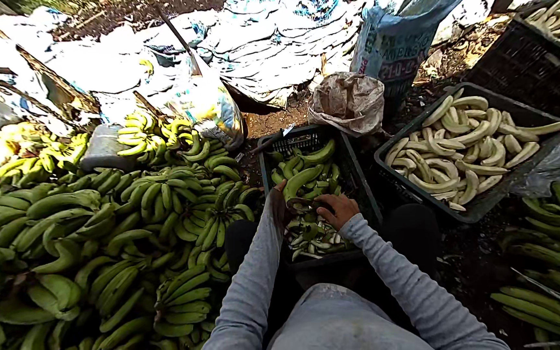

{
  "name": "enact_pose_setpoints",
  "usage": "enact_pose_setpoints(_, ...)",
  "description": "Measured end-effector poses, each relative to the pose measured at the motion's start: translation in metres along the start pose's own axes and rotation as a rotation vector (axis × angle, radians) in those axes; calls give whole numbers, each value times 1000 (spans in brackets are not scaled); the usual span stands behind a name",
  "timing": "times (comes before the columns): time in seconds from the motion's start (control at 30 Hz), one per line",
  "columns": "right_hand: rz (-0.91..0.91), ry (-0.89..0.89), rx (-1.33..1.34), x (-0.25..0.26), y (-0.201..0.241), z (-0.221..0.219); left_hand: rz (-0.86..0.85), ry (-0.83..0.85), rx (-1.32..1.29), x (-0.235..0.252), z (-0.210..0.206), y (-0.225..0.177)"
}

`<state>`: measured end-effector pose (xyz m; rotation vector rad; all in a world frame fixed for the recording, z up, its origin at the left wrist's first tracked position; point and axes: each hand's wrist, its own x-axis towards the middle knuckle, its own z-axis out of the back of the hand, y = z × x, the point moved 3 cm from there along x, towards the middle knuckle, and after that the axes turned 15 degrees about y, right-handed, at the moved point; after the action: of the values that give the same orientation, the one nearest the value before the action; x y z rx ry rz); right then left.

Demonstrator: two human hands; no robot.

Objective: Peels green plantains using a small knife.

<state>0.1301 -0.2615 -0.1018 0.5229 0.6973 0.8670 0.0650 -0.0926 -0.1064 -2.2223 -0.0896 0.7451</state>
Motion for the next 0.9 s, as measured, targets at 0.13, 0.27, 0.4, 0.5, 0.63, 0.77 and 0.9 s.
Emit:
enact_pose_setpoints(0.13, -232, 2, 152, 18, 2, -12, -7, -55, 80, 5, -7, 17)
enact_pose_setpoints(0.27, -593, -185, 374, 50, -49, -13, -129, -240, 119, -9, -5, 38)
enact_pose_setpoints(0.4, -327, -53, 246, 31, -40, 17, -195, -211, -154, -7, 17, 25)
enact_pose_setpoints(0.5, -118, 214, 62, 12, -12, 4, -145, -108, -89, -7, 10, 17)
enact_pose_setpoints(0.63, -240, 5, 114, 34, -12, -15, -109, -87, 155, -5, -10, 25)
enact_pose_setpoints(0.77, -434, -410, 148, 64, -32, 16, -86, -237, 138, -5, -12, 39)
enact_pose_setpoints(0.9, -319, -369, 90, 40, -18, 47, -195, -167, 117, 6, 6, 42)
